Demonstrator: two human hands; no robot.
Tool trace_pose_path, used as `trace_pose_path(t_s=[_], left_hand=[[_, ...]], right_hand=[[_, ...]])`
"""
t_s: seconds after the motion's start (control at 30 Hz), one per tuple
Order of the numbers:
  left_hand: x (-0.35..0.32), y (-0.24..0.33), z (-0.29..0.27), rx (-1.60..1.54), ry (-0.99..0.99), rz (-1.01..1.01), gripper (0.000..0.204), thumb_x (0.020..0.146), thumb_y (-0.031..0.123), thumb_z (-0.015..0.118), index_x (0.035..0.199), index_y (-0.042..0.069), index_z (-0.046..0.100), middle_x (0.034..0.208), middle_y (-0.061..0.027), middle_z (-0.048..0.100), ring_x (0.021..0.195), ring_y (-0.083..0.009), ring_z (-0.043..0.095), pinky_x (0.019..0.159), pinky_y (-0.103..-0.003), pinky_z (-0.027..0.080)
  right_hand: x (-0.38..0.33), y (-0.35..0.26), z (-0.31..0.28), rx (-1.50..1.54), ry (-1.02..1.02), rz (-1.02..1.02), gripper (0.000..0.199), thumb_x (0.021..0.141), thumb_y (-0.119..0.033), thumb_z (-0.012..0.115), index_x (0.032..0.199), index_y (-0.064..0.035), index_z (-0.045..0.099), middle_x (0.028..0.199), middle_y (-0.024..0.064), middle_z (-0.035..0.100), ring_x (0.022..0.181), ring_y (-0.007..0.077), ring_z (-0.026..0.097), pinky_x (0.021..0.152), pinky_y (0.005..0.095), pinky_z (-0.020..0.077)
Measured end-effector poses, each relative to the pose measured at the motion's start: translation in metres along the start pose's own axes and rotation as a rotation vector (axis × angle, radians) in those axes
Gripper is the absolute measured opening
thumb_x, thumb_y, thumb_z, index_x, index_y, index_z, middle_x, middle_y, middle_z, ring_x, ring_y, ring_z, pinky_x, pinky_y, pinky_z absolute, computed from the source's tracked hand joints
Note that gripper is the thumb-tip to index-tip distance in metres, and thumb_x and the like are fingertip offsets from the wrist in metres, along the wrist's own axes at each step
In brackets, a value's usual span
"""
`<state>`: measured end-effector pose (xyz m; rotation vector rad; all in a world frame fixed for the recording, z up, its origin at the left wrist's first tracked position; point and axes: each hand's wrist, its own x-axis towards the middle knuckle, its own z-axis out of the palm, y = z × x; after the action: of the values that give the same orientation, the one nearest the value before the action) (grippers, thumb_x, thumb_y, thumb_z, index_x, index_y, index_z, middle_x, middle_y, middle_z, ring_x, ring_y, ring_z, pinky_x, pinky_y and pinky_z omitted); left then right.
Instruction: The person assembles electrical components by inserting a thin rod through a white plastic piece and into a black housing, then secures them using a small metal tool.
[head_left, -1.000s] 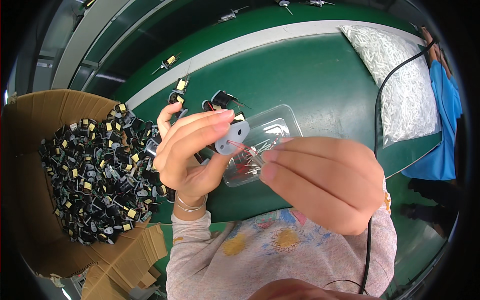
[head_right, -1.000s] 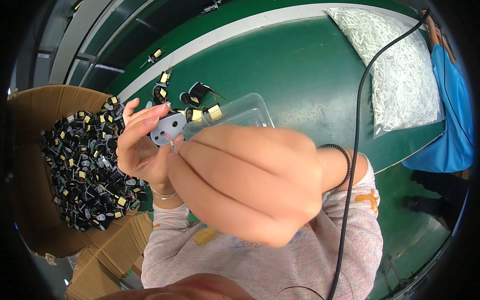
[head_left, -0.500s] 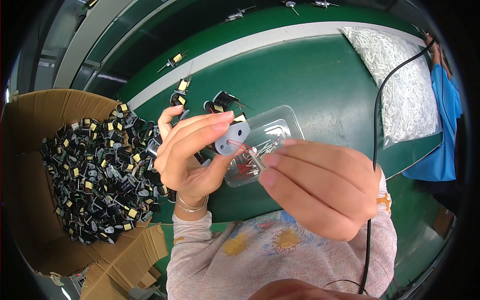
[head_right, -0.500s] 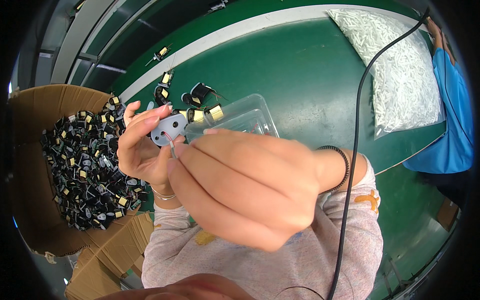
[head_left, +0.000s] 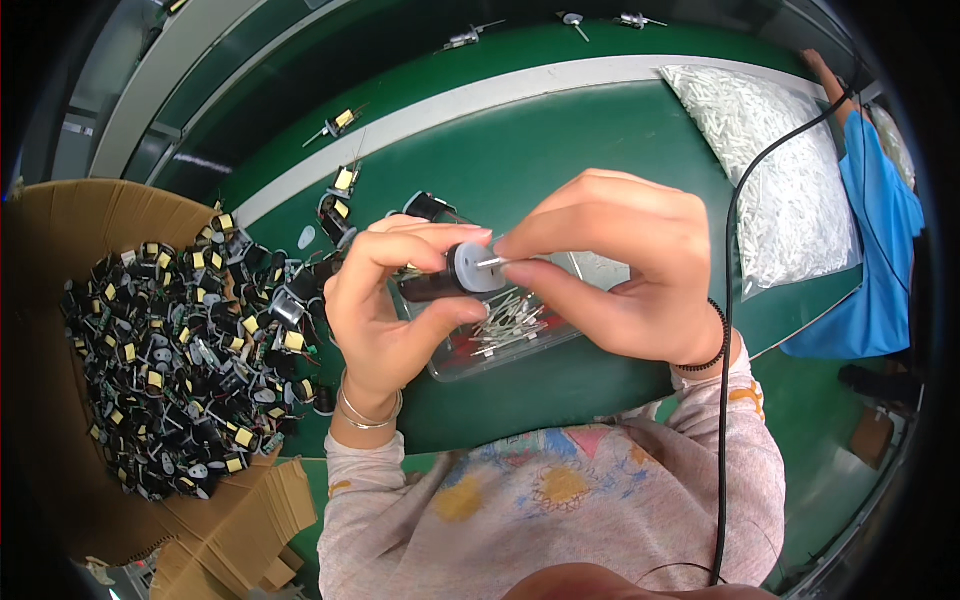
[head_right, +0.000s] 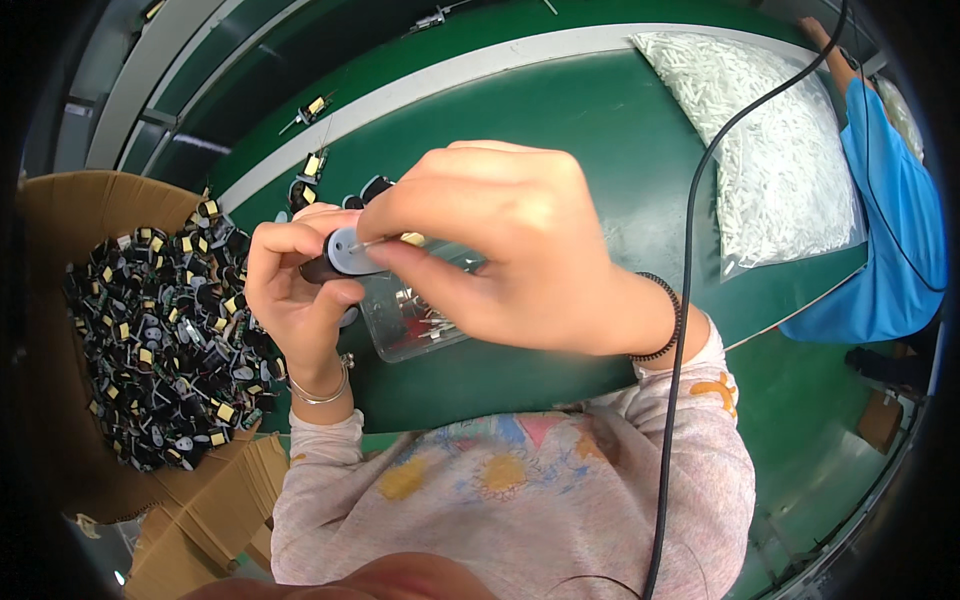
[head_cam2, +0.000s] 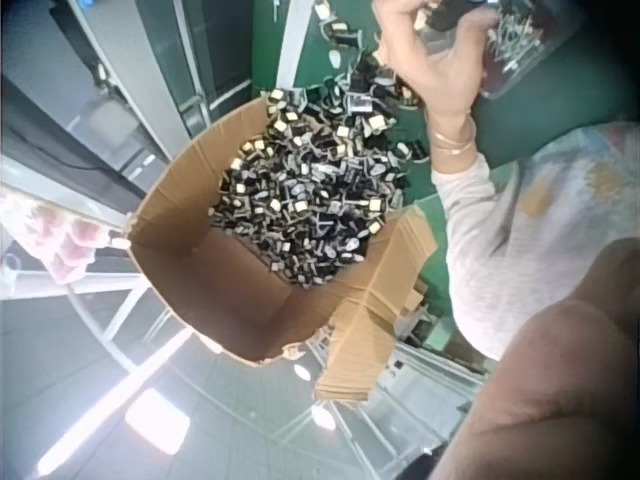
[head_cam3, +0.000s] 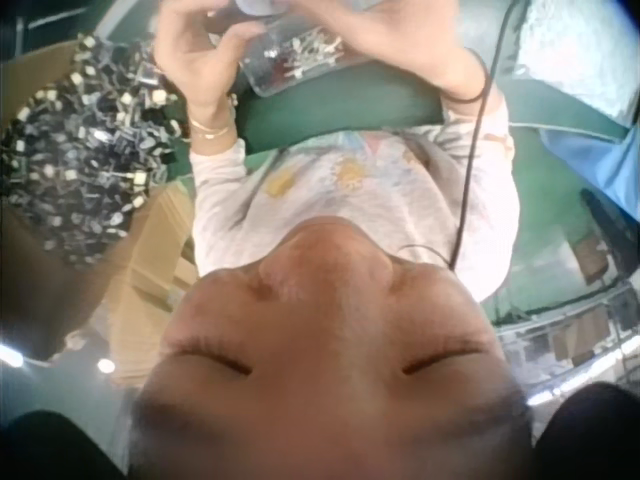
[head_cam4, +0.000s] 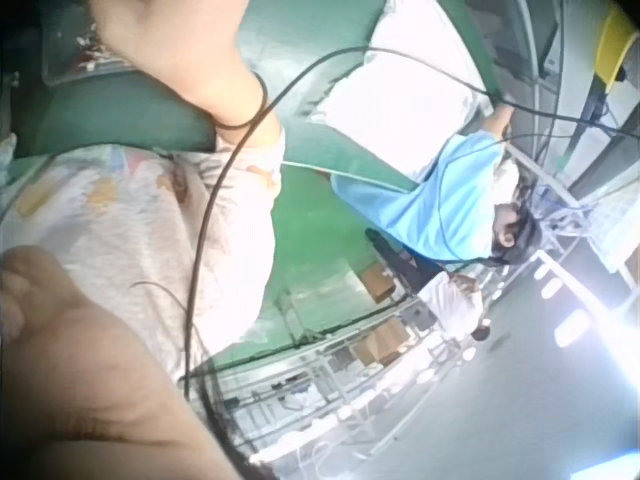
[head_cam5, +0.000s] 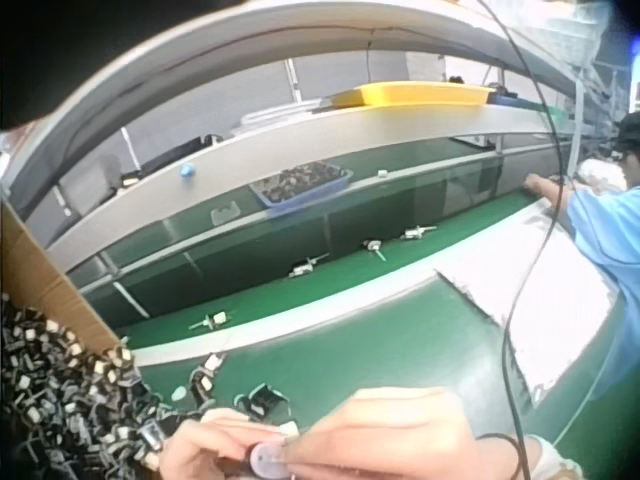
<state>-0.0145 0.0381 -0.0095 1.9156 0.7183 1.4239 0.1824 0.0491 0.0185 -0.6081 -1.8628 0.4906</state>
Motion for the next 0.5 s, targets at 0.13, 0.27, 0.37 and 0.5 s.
trace_pose_path(t_s=[0.13, 0.27, 0.37, 0.5], left_hand=[[-0.003, 0.007, 0.003, -0.082, 0.094, -0.102, 0.029, 0.071, 0.004, 0.071, 0.091, 0.001, 0.051, 0.101, -0.0210, 0.063, 0.092, -0.0241, 0.061, 0.082, -0.032, 0.045], [-0.001, 0.009, 0.005, -0.093, 0.079, -0.055, 0.023, 0.074, -0.005, 0.063, 0.093, -0.001, 0.051, 0.102, -0.0234, 0.062, 0.094, -0.0262, 0.061, 0.083, -0.033, 0.046], [-0.003, 0.007, 0.010, 0.045, 0.147, 0.037, 0.025, 0.068, -0.008, 0.065, 0.090, -0.004, 0.053, 0.094, -0.0227, 0.064, 0.085, -0.0261, 0.065, 0.074, -0.030, 0.051], [-0.007, 0.010, 0.010, 0.280, 0.113, 0.120, 0.025, 0.066, -0.008, 0.067, 0.088, -0.004, 0.055, 0.091, -0.0203, 0.066, 0.076, -0.0229, 0.066, 0.066, -0.027, 0.052]], right_hand=[[0.000, 0.000, 0.003, -0.143, 0.060, -0.109, 0.024, 0.054, 0.008, 0.069, 0.077, -0.0001, 0.066, 0.072, 0.0086, 0.063, 0.061, 0.0205, 0.059, 0.053, 0.0265, 0.0464], [-0.002, -0.001, 0.007, -0.195, 0.093, -0.220, 0.027, 0.050, 0.008, 0.066, 0.076, 0.0017, 0.066, 0.071, 0.0099, 0.062, 0.061, 0.0219, 0.059, 0.051, 0.0275, 0.0464], [-0.003, -0.002, 0.010, -0.238, 0.110, -0.220, 0.024, 0.051, 0.009, 0.066, 0.074, 0.0022, 0.065, 0.071, 0.0103, 0.062, 0.061, 0.0222, 0.059, 0.052, 0.0282, 0.0463], [0.000, 0.004, 0.002, -0.109, 0.019, -0.132, 0.019, 0.053, 0.009, 0.065, 0.071, 0.0024, 0.064, 0.071, 0.0102, 0.061, 0.061, 0.0228, 0.059, 0.053, 0.0288, 0.0462]])
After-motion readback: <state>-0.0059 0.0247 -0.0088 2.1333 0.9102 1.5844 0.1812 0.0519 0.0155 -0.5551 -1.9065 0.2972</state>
